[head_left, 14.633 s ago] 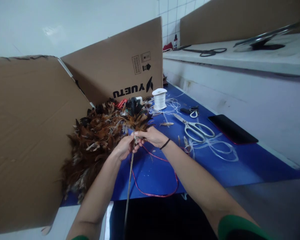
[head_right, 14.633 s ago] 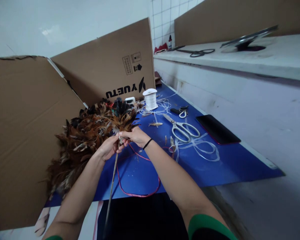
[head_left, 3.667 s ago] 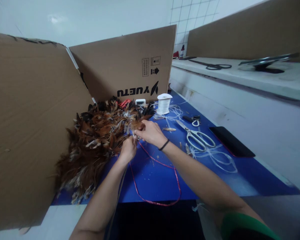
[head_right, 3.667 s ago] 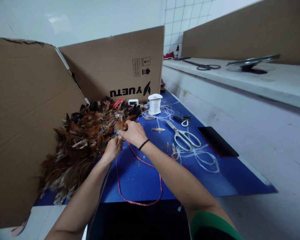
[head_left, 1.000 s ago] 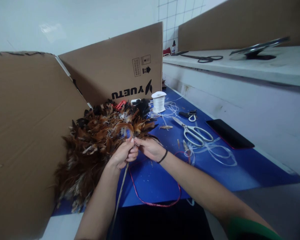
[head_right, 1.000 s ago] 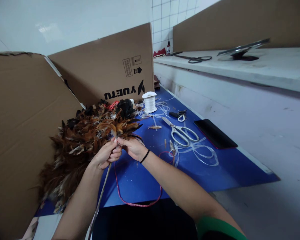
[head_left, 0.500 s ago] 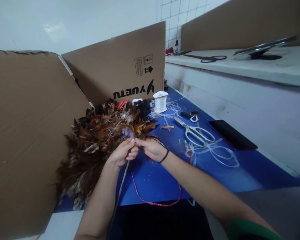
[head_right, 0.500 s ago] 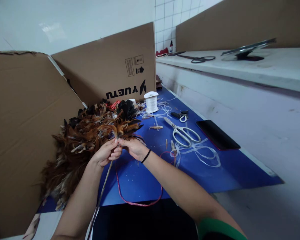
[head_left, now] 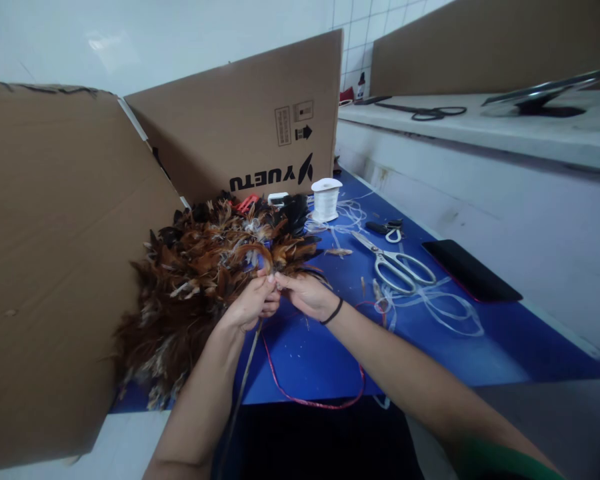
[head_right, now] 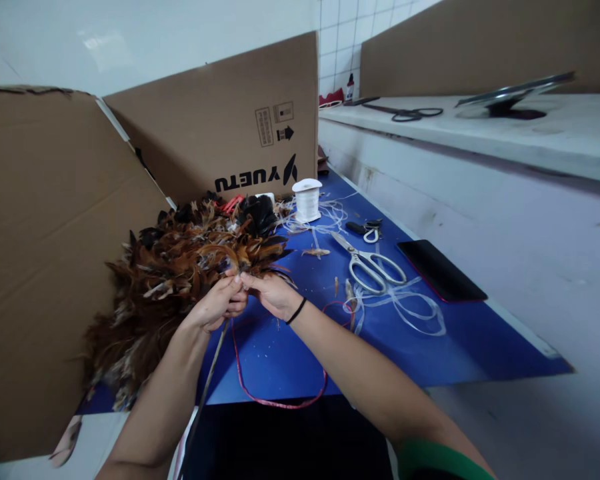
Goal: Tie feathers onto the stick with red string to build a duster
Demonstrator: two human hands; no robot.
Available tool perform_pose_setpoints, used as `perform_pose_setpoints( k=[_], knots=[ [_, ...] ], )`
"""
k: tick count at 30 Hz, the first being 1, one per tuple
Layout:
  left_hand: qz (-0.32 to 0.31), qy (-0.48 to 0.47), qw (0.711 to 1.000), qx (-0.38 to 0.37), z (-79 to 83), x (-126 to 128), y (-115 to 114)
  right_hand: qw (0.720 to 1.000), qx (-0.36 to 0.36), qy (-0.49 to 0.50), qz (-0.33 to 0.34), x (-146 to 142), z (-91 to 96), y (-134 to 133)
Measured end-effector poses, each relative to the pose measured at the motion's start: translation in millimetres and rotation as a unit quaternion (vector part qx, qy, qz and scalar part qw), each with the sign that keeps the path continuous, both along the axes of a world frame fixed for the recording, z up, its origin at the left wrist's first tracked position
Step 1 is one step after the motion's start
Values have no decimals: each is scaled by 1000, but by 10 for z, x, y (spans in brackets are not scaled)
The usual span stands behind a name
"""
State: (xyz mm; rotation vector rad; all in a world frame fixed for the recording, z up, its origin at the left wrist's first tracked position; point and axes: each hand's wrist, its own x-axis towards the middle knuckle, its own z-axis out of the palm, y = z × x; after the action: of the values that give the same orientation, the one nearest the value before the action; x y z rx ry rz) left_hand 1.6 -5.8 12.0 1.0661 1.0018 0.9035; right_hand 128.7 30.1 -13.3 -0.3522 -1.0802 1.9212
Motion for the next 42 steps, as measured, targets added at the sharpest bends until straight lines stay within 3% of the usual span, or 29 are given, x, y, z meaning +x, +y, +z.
perform_pose_setpoints(
  k=[7,14,18,22,25,30,34,39,42],
  knots=[
    [14,-42,999,13,85,-19,-36,1000,12,-17,-2,49,20,8],
    [122,-110,985,56,446,-295,-158,977,-30,-179,-113,198,39,198],
    [190,-119,972,71,640,-428,-281,951,49,-265,-152,197,-33,362],
    [211,-105,967,94,749,-560,-357,880,193,-390,-191,116,-72,465],
    [216,-86,967,101,788,-651,-371,831,297,-440,-166,-3,-44,451],
    [227,-63,967,96,843,-765,-411,792,459,-402,-6,-318,29,221],
    [236,-43,967,89,898,-840,-487,722,567,-386,93,-610,45,-57],
    [255,-17,963,91,950,-902,-586,628,674,-384,51,-902,53,-378],
    [257,-12,962,91,959,-913,-622,550,744,-378,41,-1059,8,-488]
  ],
)
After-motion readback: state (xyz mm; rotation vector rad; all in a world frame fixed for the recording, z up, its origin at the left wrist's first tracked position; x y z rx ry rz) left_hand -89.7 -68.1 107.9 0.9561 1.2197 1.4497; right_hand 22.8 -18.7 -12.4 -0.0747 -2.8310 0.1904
